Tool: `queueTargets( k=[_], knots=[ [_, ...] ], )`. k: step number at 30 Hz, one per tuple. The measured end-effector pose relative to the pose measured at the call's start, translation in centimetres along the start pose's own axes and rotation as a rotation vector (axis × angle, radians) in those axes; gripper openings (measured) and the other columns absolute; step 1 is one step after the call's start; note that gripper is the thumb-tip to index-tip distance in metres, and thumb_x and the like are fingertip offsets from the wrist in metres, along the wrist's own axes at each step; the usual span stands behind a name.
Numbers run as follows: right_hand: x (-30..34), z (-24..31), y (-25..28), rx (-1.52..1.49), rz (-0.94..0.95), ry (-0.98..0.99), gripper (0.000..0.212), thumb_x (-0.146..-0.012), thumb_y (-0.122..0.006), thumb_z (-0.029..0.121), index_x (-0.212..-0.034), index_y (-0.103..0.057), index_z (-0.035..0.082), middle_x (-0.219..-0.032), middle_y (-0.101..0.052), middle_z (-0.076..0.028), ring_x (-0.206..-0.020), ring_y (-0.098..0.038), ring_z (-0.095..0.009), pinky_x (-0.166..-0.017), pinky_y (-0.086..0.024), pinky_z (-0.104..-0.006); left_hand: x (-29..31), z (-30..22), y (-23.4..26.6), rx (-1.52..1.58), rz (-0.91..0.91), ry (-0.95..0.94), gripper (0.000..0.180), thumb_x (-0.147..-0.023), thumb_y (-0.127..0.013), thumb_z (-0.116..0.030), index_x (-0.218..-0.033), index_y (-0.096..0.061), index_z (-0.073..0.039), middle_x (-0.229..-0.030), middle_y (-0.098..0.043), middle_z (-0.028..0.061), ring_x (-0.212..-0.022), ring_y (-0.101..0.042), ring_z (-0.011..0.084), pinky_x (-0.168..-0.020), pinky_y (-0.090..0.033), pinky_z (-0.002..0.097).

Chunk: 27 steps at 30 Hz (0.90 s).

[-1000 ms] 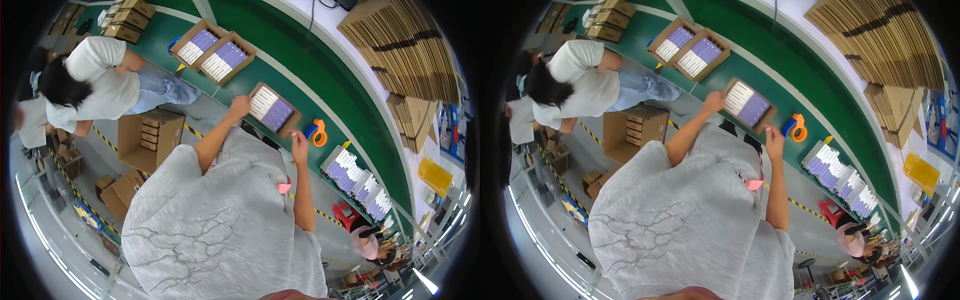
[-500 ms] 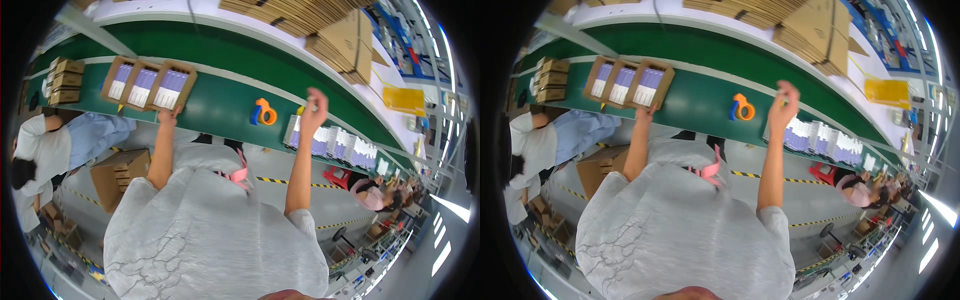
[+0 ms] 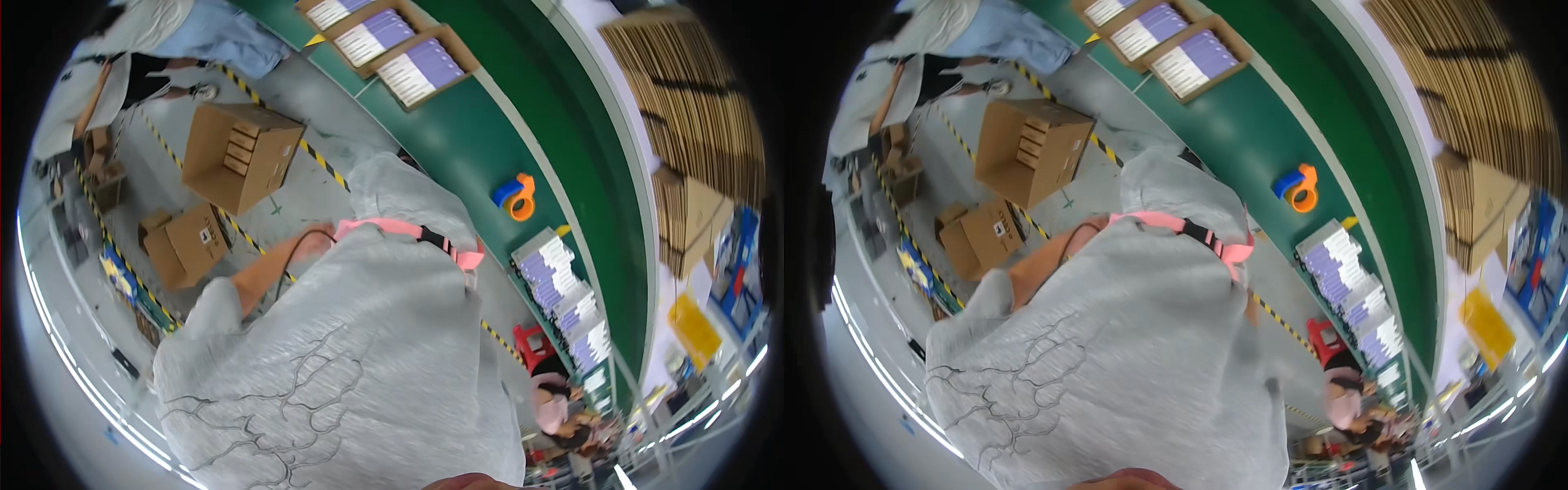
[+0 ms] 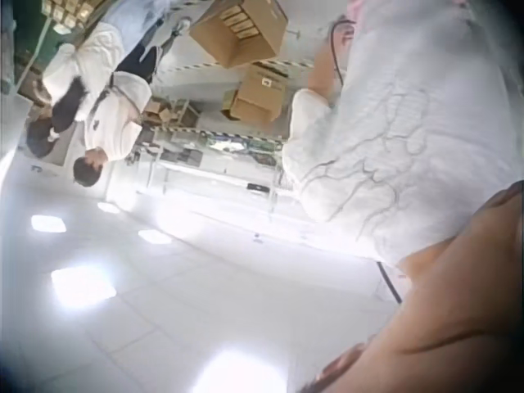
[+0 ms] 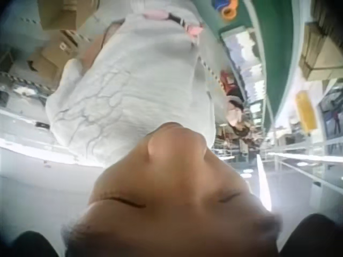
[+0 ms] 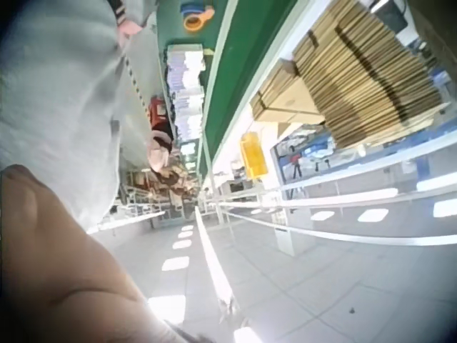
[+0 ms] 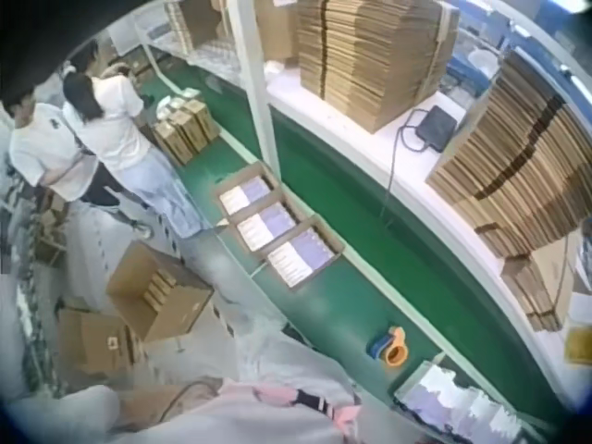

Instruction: Packing small product boxes into larger shipping cartons and sealing them with packaging tape using a tape dispenser.

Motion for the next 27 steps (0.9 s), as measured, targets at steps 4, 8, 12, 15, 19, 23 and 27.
queueTargets(
  k=[4, 8, 12, 15, 19, 23, 27],
  knots=[
    [-1.0, 2.3, 1.3, -0.139, 0.085, 0.014, 0.026, -0.091, -0.051, 0.021, -0.109, -0.062, 0.006, -0.105, -0.065, -0.011, -0.103, -0.062, -0.027, -0.088, -0.048, -0.0408, 8.1, 8.0, -3.9, -0.025, 0.067, 0.017, 0.041, -0.095, -0.054, -0.044, -0.112, -0.065, -0.008, -0.100, -0.068, 0.0075, -0.092, -0.065, 0.0215, -0.076, -0.054, 0.0432],
    [-2.4, 4.9, 1.8, -0.272, 0.153, 0.014, 0.026, -0.091, -0.051, 0.021, -0.108, -0.062, 0.005, -0.105, -0.065, -0.011, -0.102, -0.062, -0.026, -0.089, -0.048, -0.0409, 6.9, 7.9, -5.1, -0.075, 0.139, 0.010, 0.041, -0.095, -0.055, -0.044, -0.112, -0.065, -0.008, -0.101, -0.068, 0.0074, -0.092, -0.065, 0.0217, -0.076, -0.054, 0.0436],
    [-3.8, 6.0, 3.2, -0.384, 0.200, -0.016, 0.026, -0.091, -0.051, 0.021, -0.107, -0.062, 0.005, -0.105, -0.065, -0.011, -0.102, -0.061, -0.026, -0.089, -0.048, -0.0410, 5.2, 7.3, -5.5, -0.155, 0.240, -0.017, 0.040, -0.094, -0.055, -0.044, -0.112, -0.065, -0.009, -0.101, -0.068, 0.0073, -0.093, -0.065, 0.0220, -0.076, -0.054, 0.0439],
    [-3.7, 5.7, 4.0, -0.457, 0.229, -0.065, 0.025, -0.090, -0.051, 0.020, -0.107, -0.063, 0.005, -0.105, -0.065, -0.011, -0.102, -0.061, -0.026, -0.089, -0.048, -0.0411, 4.1, 6.7, -7.4, -0.232, 0.340, -0.037, 0.040, -0.094, -0.055, -0.044, -0.112, -0.065, -0.009, -0.101, -0.068, 0.0072, -0.093, -0.065, 0.0221, -0.077, -0.054, 0.0442],
    [-2.4, 4.6, 5.0, -0.552, 0.257, -0.160, 0.025, -0.090, -0.051, 0.020, -0.106, -0.063, 0.005, -0.105, -0.065, -0.011, -0.101, -0.061, -0.026, -0.089, -0.048, -0.0412, 2.9, 6.2, -8.5, -0.359, 0.498, -0.061, 0.040, -0.094, -0.056, -0.044, -0.112, -0.065, -0.009, -0.102, -0.068, 0.0072, -0.094, -0.065, 0.0224, -0.077, -0.054, 0.0446],
    [-0.5, 3.6, 6.4, -0.648, 0.288, -0.265, 0.025, -0.090, -0.051, 0.020, -0.105, -0.063, 0.005, -0.104, -0.065, -0.011, -0.100, -0.061, -0.026, -0.089, -0.048, -0.0414, 1.9, 5.2, -8.7, -0.490, 0.664, -0.075, 0.040, -0.094, -0.056, -0.044, -0.112, -0.066, -0.010, -0.102, -0.068, 0.0071, -0.094, -0.065, 0.0226, -0.077, -0.054, 0.0450],
    [1.9, 2.8, 8.8, -0.747, 0.322, -0.373, 0.024, -0.089, -0.052, 0.020, -0.104, -0.064, 0.005, -0.104, -0.065, -0.011, -0.100, -0.061, -0.026, -0.089, -0.048, -0.0415, 1.3, 5.1, -8.1, -0.622, 0.832, -0.080, 0.040, -0.094, -0.057, -0.044, -0.112, -0.066, -0.010, -0.103, -0.068, 0.0070, -0.095, -0.065, 0.0228, -0.078, -0.054, 0.0453]
  ],
)
Point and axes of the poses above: each hand's wrist, its own x-axis away from the middle knuckle, its own y-axis out of the back of the hand, z = x × y, the point moved 1 cm from there along -x, towards the middle knuckle
